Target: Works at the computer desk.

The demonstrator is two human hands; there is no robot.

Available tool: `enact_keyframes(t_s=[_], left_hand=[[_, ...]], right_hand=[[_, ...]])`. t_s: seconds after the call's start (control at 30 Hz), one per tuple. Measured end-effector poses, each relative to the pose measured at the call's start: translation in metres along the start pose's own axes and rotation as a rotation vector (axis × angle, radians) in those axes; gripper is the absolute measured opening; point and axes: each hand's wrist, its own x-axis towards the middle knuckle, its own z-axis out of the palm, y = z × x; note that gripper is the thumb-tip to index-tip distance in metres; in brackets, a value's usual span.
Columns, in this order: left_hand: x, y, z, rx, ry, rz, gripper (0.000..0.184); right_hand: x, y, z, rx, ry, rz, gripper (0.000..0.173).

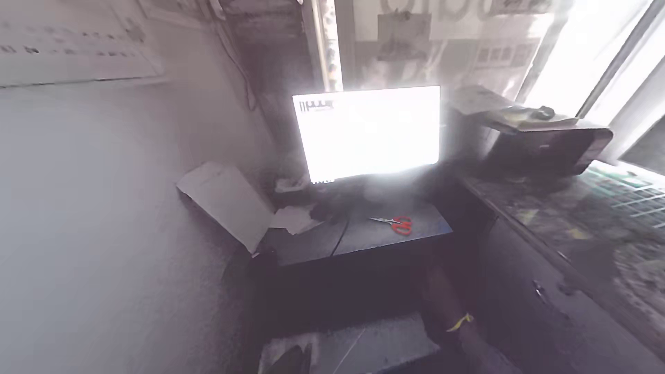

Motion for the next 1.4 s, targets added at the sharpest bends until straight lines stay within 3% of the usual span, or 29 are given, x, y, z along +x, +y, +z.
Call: enact_keyframes(t_s=[0.33,0.5,0.87,1.13,1.4], left_hand=[[-0.01,-0.001,-0.013,-0.023,-0.04,0.041,0.056],[-0.008,0.011,-0.02,-0.042,-0.108,-0.104,0.053],[0.001,0.007,-0.011,-0.033,-0.14,-0.118,0.061],[-0.006,0.002,-0.007,-0.033,-0.031,-0.016,0.056],[-0.001,0.002,0.003,0.003,-0.016,-0.048,0.059]], right_hand=[[-0.001,0.006,0.017,0.074,-0.039,-0.117,0.048],[-0.002,-0.005,0.005,-0.002,-0.052,-0.117,0.046],[-0.008,-0.005,-0.007,-0.001,-0.053,-0.105,0.047],[-0.014,-0.017,-0.02,0.008,-0.073,-0.152,0.042],[-0.011,-0.005,-0.011,0.073,-0.032,-0.132,0.045]])
